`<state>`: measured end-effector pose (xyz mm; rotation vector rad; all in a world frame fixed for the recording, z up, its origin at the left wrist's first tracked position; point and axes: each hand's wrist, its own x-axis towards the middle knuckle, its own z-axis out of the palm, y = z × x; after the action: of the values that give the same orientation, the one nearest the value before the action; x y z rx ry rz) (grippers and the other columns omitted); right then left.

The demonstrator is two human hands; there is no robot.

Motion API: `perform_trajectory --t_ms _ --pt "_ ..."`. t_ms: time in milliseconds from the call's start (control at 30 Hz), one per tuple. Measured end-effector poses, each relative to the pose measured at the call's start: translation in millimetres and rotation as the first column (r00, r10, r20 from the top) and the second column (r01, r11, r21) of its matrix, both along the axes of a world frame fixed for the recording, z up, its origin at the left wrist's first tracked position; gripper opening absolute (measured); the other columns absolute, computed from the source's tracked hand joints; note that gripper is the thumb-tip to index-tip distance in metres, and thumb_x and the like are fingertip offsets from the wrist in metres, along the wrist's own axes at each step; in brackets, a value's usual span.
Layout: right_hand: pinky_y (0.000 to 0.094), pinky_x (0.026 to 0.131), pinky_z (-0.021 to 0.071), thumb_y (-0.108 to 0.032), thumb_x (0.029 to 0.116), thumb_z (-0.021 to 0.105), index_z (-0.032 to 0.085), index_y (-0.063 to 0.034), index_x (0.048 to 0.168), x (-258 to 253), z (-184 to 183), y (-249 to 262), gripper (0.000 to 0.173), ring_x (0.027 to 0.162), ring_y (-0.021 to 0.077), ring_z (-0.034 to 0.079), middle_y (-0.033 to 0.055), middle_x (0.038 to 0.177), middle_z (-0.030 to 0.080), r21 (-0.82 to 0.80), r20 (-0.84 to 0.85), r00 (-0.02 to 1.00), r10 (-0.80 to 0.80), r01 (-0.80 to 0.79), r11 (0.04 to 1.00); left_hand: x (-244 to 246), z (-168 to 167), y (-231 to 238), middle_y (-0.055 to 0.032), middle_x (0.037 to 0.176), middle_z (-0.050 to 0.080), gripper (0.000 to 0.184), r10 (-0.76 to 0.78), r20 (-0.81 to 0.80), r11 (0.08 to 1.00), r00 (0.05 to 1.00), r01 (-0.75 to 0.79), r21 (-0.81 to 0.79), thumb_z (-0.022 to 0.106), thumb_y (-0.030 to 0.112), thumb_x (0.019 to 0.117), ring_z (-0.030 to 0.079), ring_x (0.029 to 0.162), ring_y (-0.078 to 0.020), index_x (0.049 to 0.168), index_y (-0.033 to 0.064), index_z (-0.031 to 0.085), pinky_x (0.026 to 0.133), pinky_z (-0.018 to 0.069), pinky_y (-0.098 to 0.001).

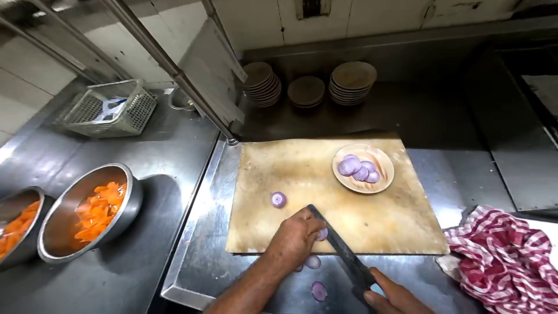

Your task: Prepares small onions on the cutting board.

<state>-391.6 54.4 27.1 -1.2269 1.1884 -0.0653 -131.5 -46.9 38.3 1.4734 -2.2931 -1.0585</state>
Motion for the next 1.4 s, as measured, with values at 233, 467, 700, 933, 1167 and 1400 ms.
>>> perform_trajectory --t_ms 233,467,700,933,1167,1400 --pt "0.0446 0.06 0.0564 -0.035 0.1099 0.043 0.043 -0.008 0.143 38.4 -9.5 -20.6 0.043 0.058 0.025 0.063 0.0121 0.075 0.06 0.008 -0.06 0.998 0.018 -0.017 1.0 1.0 4.3 6.5 -0.0154 0.116 0.066 0.028 -0.029 0.058 0.999 0.998 0.028 0.024 0.054 0.016 0.1033 0.066 0.107 -0.0253 0.124 0.0096 0.072 0.097 0.0536 -0.0372" --pt "0.0409 0.054 0.0548 -0.03 0.105 0.052 0.051 -0.0049 0.132 9.2 -10.5 0.8 0.037 0.054 0.021 0.06 0.0082 0.072 0.06 -0.109 0.059 0.984 -0.166 0.172 0.979 1.8 8.0 16.9 -0.0131 0.106 0.068 0.024 0.077 -0.042 0.985 0.996 -0.069 0.159 0.058 0.018 0.0997 0.067 0.096 -0.0213 0.116 0.0016 0.066 0.091 0.0542 -0.0365" --pt "0.0311 0.047 0.0546 -0.019 0.0879 0.073 0.049 -0.004 0.125 19.4 6.2 2.7 0.046 0.053 0.0134 0.06 0.0008 0.08 0.065 -0.188 0.266 0.836 -0.48 0.533 0.825 -12.2 9.4 32.5 -0.0034 0.097 0.068 0.033 0.358 -0.399 0.828 0.844 -0.089 0.554 0.069 0.012 0.0908 0.064 0.07 -0.0102 0.122 0.0044 0.064 0.062 0.0566 -0.027" --pt "0.0255 0.042 0.052 -0.019 0.0851 0.075 0.048 -0.0045 0.122 40.8 6.6 -13.9 0.048 0.048 0.0108 0.058 -0.0005 0.074 0.064 -0.142 0.466 0.658 -0.592 0.716 0.684 -30.6 10.7 47.8 -0.0014 0.088 0.068 0.028 0.381 -0.544 0.824 0.748 -0.007 0.567 0.069 0.006 0.0906 0.063 0.064 -0.0084 0.118 0.0028 0.066 0.059 0.0557 -0.0249" --pt "0.0266 0.047 0.0538 -0.001 0.0833 0.066 0.04 -0.0023 0.131 37.6 8.1 -7.6 0.055 0.054 0.0116 0.059 0.0001 0.079 0.062 -0.035 0.494 0.596 -0.634 0.742 0.67 -40.1 4.9 49.9 -0.0046 0.088 0.068 0.026 0.488 -0.608 0.803 0.627 -0.05 0.593 0.068 0.003 0.0911 0.066 0.068 -0.0124 0.116 -0.0007 0.065 0.064 0.0597 -0.0289" --pt "0.0247 0.045 0.0525 -0.013 0.0858 0.071 0.043 -0.0035 0.127 37.4 0.2 -18.4 0.051 0.051 0.0103 0.058 0.0001 0.075 0.062 -0.066 0.56 0.546 -0.624 0.78 0.623 -46.7 5.1 51.2 -0.0054 0.088 0.069 0.026 0.535 -0.627 0.769 0.566 -0.018 0.639 0.067 -0.002 0.0907 0.066 0.068 -0.0126 0.116 -0.0021 0.065 0.063 0.0594 -0.0284"
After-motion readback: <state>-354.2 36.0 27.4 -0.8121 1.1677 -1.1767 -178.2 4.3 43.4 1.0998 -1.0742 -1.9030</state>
